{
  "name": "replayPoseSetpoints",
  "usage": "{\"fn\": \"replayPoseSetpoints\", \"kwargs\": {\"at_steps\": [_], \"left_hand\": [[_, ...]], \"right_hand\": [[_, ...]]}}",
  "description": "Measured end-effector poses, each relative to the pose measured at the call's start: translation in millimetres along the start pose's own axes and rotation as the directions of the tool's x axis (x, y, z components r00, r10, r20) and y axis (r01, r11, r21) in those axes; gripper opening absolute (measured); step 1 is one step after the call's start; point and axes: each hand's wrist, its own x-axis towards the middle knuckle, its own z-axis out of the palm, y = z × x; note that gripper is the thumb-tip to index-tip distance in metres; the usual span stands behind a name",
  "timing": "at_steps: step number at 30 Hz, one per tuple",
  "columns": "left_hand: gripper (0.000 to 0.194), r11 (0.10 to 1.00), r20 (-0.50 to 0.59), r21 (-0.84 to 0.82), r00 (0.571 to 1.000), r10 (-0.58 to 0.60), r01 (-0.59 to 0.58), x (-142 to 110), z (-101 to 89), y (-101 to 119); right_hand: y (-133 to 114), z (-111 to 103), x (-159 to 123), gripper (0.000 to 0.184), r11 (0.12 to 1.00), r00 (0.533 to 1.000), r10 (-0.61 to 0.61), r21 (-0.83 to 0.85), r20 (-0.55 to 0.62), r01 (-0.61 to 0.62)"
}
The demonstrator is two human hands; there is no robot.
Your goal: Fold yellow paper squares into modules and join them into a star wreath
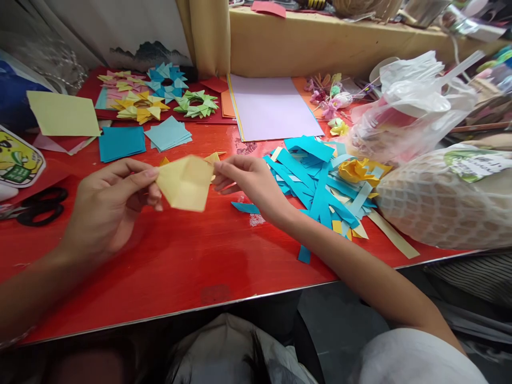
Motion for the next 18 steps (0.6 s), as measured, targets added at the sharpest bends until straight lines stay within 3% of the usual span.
{"fn": "replayPoseSetpoints", "kwargs": {"at_steps": [4, 7, 9, 13, 18], "left_hand": [[0.006, 0.993, 0.034, -0.062, 0.995, -0.095, 0.097, 0.9, -0.1, -2.6], [0.007, 0.989, 0.105, -0.02, 0.984, -0.141, 0.144, 0.4, 0.4, -4.7], [0.01, 0.986, 0.151, 0.048, 0.975, -0.166, 0.161, -0.1, 1.3, -5.3], [0.013, 0.98, 0.155, 0.14, 0.974, -0.166, 0.145, 0.6, 3.0, -6.3], [0.013, 0.975, 0.178, 0.174, 0.97, -0.168, 0.137, 1.6, 3.0, -6.4]], "right_hand": [[9.0, 5.2, 0.3, 0.037, 0.994, 0.998, 0.054, 0.096, 0.044, -0.058], [18.5, 8.6, -0.2, 0.047, 0.98, 0.997, 0.069, 0.187, 0.03, -0.073], [22.2, 9.1, -0.4, 0.039, 0.973, 0.998, 0.062, 0.22, 0.022, -0.065], [21.1, 8.1, -2.0, 0.021, 0.987, 0.998, 0.053, 0.15, 0.041, -0.059], [16.9, 8.8, -6.6, 0.023, 0.999, 1.0, -0.03, 0.012, 0.007, 0.03]]}}
